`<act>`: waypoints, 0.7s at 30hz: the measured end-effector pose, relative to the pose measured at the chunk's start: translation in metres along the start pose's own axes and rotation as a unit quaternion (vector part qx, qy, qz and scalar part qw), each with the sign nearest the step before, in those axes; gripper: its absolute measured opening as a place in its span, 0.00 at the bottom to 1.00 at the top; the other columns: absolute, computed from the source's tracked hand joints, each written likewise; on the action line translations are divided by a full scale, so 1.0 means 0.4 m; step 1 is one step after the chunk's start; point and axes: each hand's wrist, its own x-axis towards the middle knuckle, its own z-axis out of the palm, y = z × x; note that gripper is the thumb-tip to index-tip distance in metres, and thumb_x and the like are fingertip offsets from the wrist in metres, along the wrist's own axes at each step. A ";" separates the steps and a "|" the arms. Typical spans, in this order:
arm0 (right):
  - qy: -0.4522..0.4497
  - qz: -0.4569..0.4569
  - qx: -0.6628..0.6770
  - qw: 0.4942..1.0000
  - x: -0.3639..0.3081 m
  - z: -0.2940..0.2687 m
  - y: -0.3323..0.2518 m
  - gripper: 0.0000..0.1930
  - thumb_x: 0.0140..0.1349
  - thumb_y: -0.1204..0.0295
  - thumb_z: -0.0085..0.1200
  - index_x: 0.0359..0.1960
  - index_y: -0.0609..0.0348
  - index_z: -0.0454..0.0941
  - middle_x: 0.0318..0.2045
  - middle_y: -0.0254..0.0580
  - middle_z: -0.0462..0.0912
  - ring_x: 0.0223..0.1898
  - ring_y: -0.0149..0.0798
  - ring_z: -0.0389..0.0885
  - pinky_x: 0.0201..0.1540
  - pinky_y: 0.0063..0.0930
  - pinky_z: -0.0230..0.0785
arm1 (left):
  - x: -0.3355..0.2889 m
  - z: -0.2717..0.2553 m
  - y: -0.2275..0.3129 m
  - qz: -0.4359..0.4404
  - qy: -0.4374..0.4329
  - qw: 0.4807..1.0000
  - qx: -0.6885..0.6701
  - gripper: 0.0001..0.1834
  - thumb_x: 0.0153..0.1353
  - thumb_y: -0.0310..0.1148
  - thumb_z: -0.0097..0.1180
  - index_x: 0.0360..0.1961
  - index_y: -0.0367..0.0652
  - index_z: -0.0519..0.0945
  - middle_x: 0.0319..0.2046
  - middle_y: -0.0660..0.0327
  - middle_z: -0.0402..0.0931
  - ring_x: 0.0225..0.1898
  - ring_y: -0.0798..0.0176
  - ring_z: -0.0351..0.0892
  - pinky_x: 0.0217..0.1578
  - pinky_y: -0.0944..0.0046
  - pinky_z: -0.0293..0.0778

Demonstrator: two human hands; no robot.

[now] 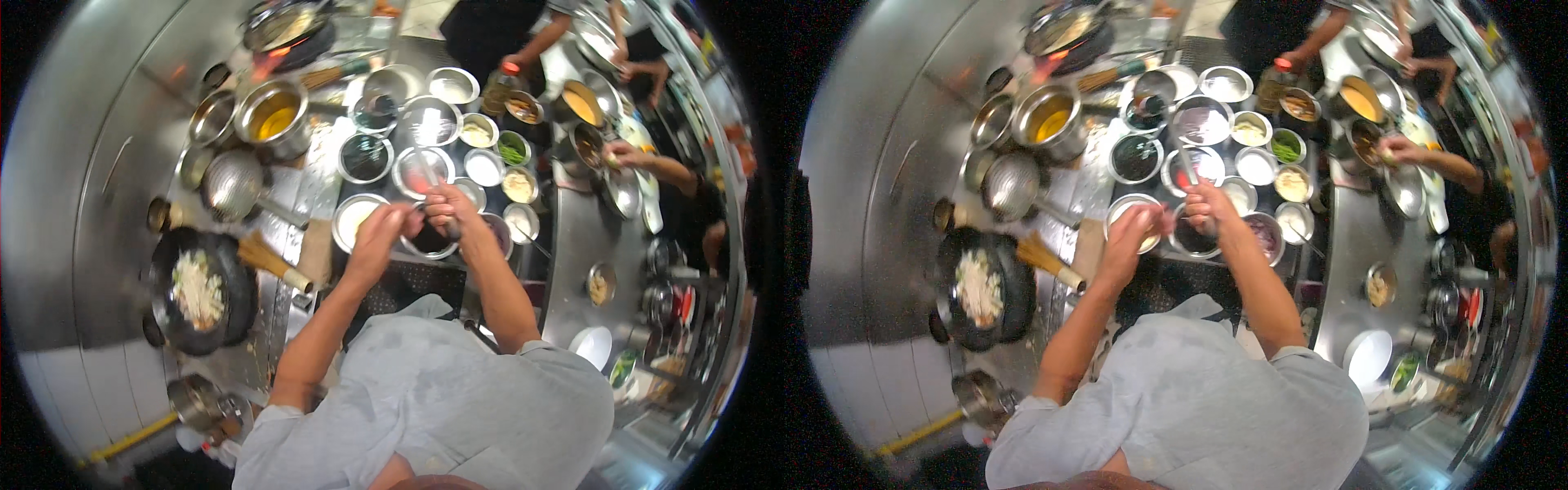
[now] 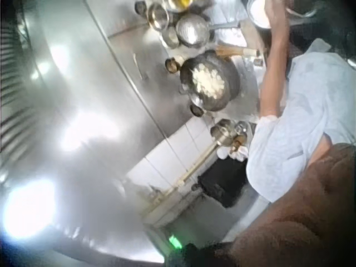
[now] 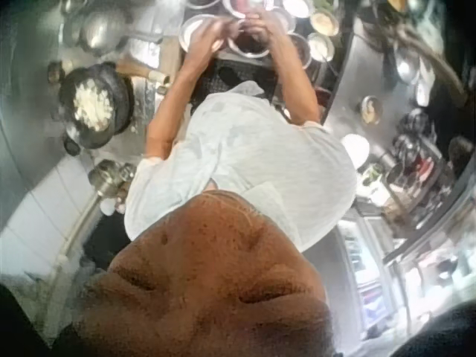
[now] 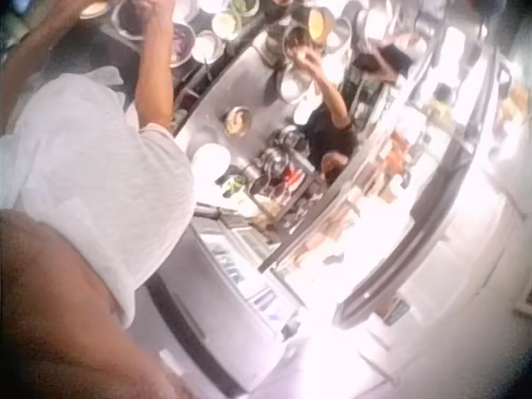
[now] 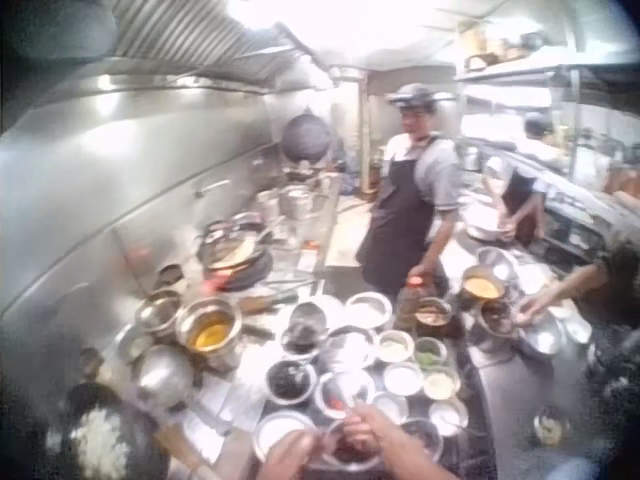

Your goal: Cook noodles and vegetables in a wok at a restaurant kitchen station.

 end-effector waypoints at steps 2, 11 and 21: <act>0.062 -0.091 -0.033 0.993 0.045 -0.006 0.035 0.09 0.70 0.74 0.43 0.50 0.54 0.70 0.20 0.25 0.68 0.14 0.20 0.64 0.16 0.15 0.60 | 0.151 0.143 0.013 -0.004 -0.066 0.990 -0.121 0.22 0.74 0.40 0.39 0.55 0.30 0.70 0.51 0.48 0.75 0.54 0.54 0.77 0.59 0.55 0.70; -0.097 -0.196 -0.154 0.964 0.183 -0.171 0.075 0.14 0.71 0.70 0.49 0.55 0.63 0.71 0.40 0.41 0.81 0.41 0.33 0.80 0.51 0.30 0.73 | 0.601 0.634 -0.156 -0.348 -0.117 0.867 -0.338 0.33 0.69 0.46 0.37 0.65 0.30 0.53 0.69 0.34 0.47 0.70 0.34 0.49 0.68 0.40 0.52; -0.010 0.094 0.048 0.994 0.002 0.070 -0.010 0.10 0.67 0.71 0.48 0.26 0.49 0.66 0.15 0.21 0.63 0.12 0.17 0.60 0.12 0.13 0.53 | 0.618 0.847 -0.204 -0.304 -0.276 0.774 -0.483 0.28 0.68 0.46 0.26 0.58 0.36 0.63 0.61 0.40 0.63 0.60 0.35 0.68 0.63 0.26 0.56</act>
